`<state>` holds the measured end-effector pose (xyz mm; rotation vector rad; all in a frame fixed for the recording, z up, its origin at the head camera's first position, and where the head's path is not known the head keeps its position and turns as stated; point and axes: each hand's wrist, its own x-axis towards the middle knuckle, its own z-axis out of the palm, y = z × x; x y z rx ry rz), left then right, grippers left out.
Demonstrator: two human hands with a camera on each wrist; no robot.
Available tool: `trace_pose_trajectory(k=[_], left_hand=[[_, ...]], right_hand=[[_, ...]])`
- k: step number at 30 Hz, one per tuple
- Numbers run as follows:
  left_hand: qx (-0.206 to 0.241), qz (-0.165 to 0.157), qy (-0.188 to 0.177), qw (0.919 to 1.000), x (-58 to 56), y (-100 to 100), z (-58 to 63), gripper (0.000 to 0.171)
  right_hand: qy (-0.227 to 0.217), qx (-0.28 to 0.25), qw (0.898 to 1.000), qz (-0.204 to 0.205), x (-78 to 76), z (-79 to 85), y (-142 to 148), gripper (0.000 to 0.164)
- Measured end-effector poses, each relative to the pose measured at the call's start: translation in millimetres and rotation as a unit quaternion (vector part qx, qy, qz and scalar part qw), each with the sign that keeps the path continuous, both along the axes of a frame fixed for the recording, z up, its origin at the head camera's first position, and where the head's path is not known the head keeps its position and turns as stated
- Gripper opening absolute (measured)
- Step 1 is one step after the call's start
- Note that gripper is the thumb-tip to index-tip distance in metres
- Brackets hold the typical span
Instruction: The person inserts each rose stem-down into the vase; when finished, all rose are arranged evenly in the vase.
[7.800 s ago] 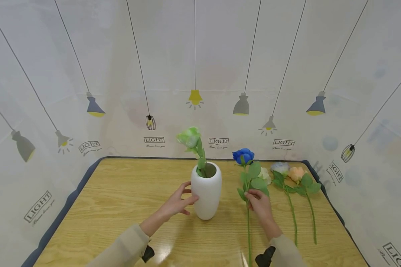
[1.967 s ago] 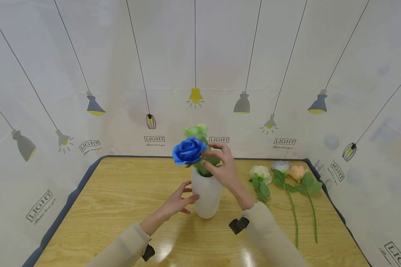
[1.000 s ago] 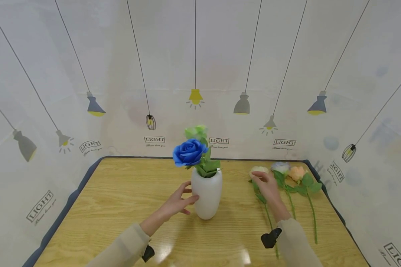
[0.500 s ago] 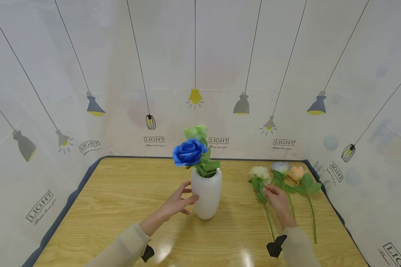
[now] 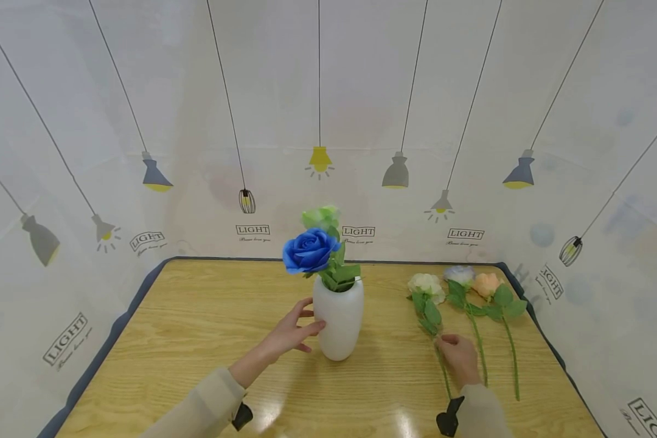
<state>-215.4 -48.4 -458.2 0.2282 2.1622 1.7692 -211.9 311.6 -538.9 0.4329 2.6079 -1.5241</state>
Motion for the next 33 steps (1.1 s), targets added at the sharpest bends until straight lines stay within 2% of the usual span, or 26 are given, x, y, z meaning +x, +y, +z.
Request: trace_pose_trajectory(k=[3, 8, 11, 14, 18, 24, 26, 33], left_hand=[[0.002, -0.001, 0.0, 1.0, 1.2, 0, 3.3, 0.07], [0.001, -0.004, -0.001, 1.0, 11.3, 0, 22.5, 0.066], [-0.003, -0.005, 0.001, 1.0, 17.8, -1, 34.0, 0.064], [-0.007, -0.006, 0.002, 1.0, 20.2, -1, 38.6, 0.064], [-0.006, -0.005, 0.001, 1.0, 16.9, -1, 33.7, 0.064], [0.001, -0.002, 0.003, 1.0, 3.0, 0, 6.4, 0.07], [0.0, -0.002, 0.004, 1.0, 0.2, -1, 0.6, 0.072], [0.001, -0.001, 0.002, 1.0, 0.1, 0, 0.7, 0.073]], right_hand=[[0.002, 0.002, 1.0, -0.008, -1.4, -5.2, -1, 0.039], [0.002, -0.003, 1.0, -0.018, -4.8, -8.2, -4, 0.037], [-0.006, -0.018, 1.0, -0.016, -5.1, -6.2, -5, 0.038], [-0.012, -0.048, 0.999, -0.009, -4.8, -3.1, -7, 0.04], [-0.005, -0.084, 0.996, 0.011, -5.0, 2.6, -10, 0.041], [0.026, -0.119, 0.992, 0.026, -8.8, 14.0, -17, 0.043], [0.037, -0.124, 0.991, 0.03, -10.6, 17.6, -19, 0.043], [0.081, -0.141, 0.986, 0.034, -12.7, 38.9, -33, 0.042]])
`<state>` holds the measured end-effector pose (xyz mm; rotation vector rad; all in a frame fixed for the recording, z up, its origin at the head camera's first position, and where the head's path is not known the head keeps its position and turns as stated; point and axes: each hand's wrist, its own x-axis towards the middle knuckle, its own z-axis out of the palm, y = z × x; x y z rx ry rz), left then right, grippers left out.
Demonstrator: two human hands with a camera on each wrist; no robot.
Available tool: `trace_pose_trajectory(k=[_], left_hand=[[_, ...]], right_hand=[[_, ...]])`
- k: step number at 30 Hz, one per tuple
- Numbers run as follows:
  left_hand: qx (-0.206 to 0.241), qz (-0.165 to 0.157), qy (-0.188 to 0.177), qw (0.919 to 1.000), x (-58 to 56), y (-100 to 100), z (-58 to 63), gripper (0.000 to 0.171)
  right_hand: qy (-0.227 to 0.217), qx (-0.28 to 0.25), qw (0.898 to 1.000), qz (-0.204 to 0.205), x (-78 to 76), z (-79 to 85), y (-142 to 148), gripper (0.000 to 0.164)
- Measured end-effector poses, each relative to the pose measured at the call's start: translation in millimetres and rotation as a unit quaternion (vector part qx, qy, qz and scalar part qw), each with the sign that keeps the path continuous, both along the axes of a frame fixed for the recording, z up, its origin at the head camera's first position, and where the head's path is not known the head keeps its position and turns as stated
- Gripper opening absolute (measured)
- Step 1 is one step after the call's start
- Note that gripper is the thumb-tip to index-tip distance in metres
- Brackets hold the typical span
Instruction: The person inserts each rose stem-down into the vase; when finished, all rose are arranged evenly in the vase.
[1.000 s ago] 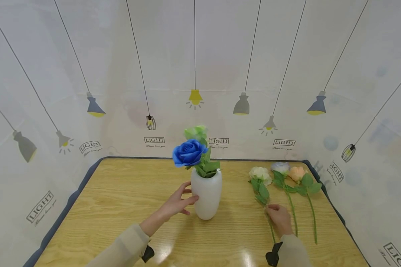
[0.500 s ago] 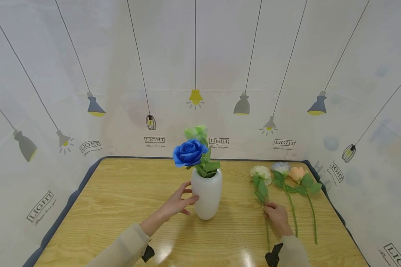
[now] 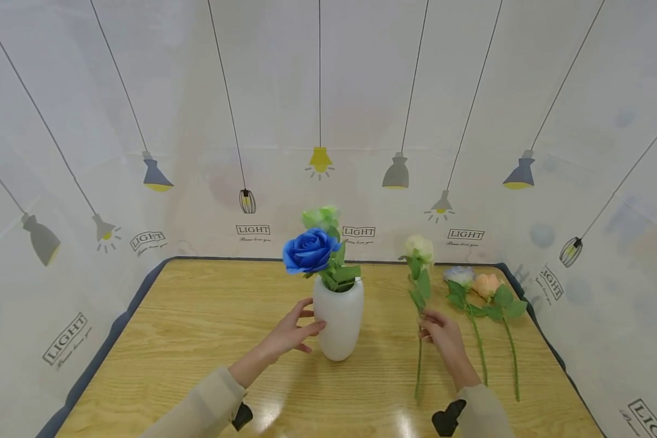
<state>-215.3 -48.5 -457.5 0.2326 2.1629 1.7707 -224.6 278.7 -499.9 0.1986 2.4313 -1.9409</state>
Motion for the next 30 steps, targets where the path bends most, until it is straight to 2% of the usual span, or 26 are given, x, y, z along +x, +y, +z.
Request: trace_pose_trajectory(k=[8, 13, 17, 25, 30], left_hand=[[0.0, -0.001, -0.002, 1.0, -0.8, 0, -2.8, 0.072], [0.002, -0.001, -0.002, 1.0, -1.0, 1, -3.4, 0.071], [0.001, -0.002, 0.001, 1.0, -1.3, 0, -2.9, 0.071], [0.001, -0.003, -0.003, 1.0, -1.3, 0, 0.5, 0.071], [0.001, -0.005, 0.0, 1.0, 7.0, -1, 15.4, 0.067]], right_hand=[[0.028, -0.033, 0.999, 0.001, -3.1, 30.5, -16, 0.05], [0.063, -0.099, 0.993, -0.006, -4.2, 54.0, -30, 0.045], [0.092, -0.181, 0.979, -0.006, -4.1, 73.7, -41, 0.03], [0.123, -0.309, 0.943, 0.015, -3.6, 104.4, -58, 0.021], [0.153, -0.361, 0.92, 0.013, -5.8, 119.5, -65, 0.016]])
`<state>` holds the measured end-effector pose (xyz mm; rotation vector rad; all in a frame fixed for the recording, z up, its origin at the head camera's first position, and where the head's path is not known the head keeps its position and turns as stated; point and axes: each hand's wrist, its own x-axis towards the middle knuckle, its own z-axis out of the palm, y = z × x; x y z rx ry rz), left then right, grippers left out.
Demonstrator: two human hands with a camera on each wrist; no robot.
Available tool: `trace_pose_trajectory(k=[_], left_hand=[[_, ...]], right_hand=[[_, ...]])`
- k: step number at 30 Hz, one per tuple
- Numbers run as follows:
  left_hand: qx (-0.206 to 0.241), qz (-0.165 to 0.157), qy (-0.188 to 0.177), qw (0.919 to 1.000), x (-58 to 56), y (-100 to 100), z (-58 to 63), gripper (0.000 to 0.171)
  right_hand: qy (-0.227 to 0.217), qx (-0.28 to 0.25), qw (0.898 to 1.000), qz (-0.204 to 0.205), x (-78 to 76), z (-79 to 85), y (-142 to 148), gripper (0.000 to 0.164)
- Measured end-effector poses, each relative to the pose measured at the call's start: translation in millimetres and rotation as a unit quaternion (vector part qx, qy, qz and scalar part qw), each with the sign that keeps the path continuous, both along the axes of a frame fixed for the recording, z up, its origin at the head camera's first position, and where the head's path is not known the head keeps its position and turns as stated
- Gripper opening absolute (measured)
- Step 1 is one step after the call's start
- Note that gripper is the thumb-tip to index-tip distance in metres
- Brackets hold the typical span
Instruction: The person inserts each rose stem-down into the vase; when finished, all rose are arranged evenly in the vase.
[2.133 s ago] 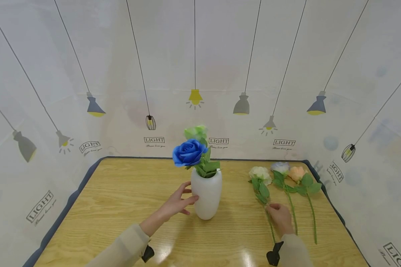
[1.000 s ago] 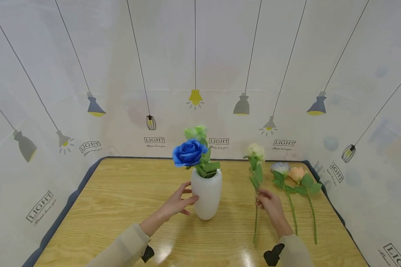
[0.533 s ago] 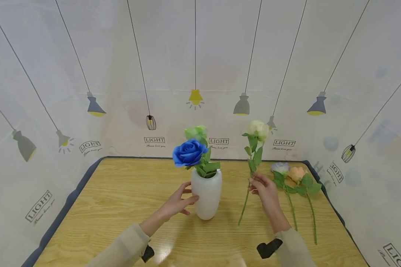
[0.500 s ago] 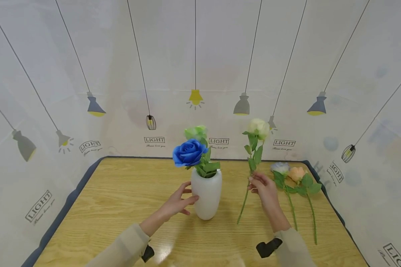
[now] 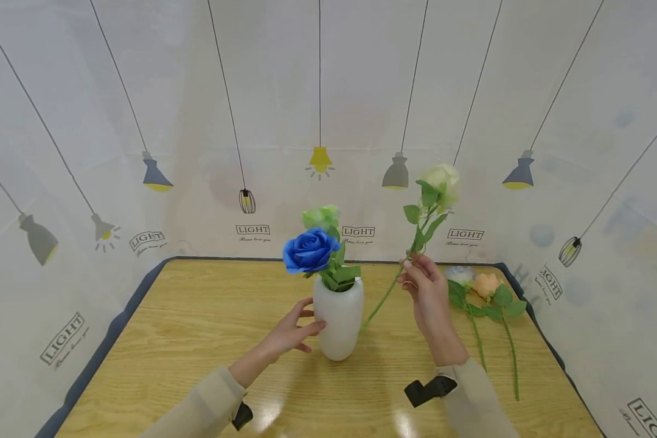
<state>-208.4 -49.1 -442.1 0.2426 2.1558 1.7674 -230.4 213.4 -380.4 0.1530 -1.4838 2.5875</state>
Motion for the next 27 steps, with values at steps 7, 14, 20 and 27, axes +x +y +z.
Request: trace_pose_trajectory(k=[7, 14, 20, 27], left_hand=[[-0.009, -0.002, 0.015, 0.9999, 9.5, 0, 14.6, 0.066], [-0.006, 0.003, 0.002, 1.0, 7.5, 0, 12.9, 0.065], [-0.003, 0.003, -0.001, 1.0, -6.0, 0, -12.1, 0.07], [-0.006, 0.003, 0.0, 1.0, -8.5, 1, -17.0, 0.072]], right_hand=[[0.031, -0.066, 0.996, -0.051, -8.3, 28.5, -7, 0.02], [0.075, -0.014, 0.987, -0.143, -13.6, 48.7, -20, 0.015], [0.14, 0.102, 0.975, -0.139, -13.5, 46.5, -39, 0.008], [0.124, 0.229, 0.96, -0.098, -10.8, 33.4, -58, 0.013]])
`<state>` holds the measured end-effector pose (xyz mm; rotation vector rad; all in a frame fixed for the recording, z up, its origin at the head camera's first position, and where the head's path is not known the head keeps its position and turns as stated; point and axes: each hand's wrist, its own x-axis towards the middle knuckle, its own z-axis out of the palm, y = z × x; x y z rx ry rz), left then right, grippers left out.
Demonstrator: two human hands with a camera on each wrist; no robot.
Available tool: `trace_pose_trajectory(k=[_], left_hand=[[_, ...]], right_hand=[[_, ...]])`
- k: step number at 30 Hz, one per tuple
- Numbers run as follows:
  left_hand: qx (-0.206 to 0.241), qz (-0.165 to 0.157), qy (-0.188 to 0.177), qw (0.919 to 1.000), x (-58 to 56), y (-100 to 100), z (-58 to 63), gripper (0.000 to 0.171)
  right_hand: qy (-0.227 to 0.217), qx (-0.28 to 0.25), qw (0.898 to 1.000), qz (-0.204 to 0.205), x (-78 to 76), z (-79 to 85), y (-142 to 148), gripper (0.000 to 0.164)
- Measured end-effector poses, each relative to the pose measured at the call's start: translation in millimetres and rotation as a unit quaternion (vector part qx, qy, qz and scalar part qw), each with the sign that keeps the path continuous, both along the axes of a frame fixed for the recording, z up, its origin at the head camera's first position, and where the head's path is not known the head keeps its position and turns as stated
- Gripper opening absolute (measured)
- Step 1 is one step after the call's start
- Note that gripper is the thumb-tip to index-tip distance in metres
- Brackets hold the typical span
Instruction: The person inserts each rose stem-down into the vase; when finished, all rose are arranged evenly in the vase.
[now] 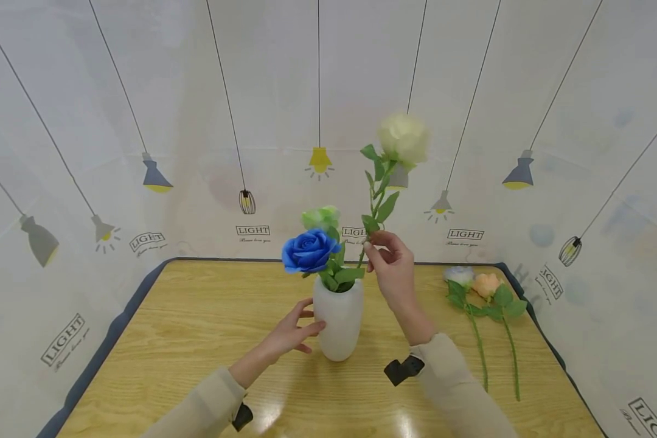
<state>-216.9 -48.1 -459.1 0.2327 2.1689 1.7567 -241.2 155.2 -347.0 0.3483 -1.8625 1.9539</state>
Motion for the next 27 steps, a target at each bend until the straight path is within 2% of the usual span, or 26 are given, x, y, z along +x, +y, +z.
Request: trace_pose_trajectory(k=[6, 11, 15, 19, 22, 27], left_hand=[[0.002, 0.0, -0.003, 1.0, 0.0, 0, -0.3, 0.072], [-0.001, 0.001, -0.002, 1.0, -0.5, 1, -0.5, 0.072], [0.001, 0.0, -0.001, 1.0, -0.6, 1, -0.4, 0.072], [0.001, 0.001, -0.001, 1.0, -0.8, 1, -0.1, 0.072], [0.0, 0.003, -0.002, 1.0, -1.1, 1, -0.1, 0.072], [0.0, 0.004, -0.005, 1.0, -1.0, 1, -0.1, 0.073]], right_hand=[[-0.013, 0.105, 0.994, 0.005, 3.5, -8.6, -7, 0.015], [-0.017, 0.2, 0.98, -0.01, -0.9, -24.0, -6, 0.014], [-0.008, 0.251, 0.968, -0.022, 1.4, -30.5, -6, 0.014], [-0.009, 0.281, 0.959, -0.025, 2.9, -34.6, -4, 0.015], [-0.019, 0.288, 0.957, -0.028, 2.7, -35.6, -2, 0.021], [-0.057, 0.289, 0.955, -0.033, 1.8, -35.9, -3, 0.02]])
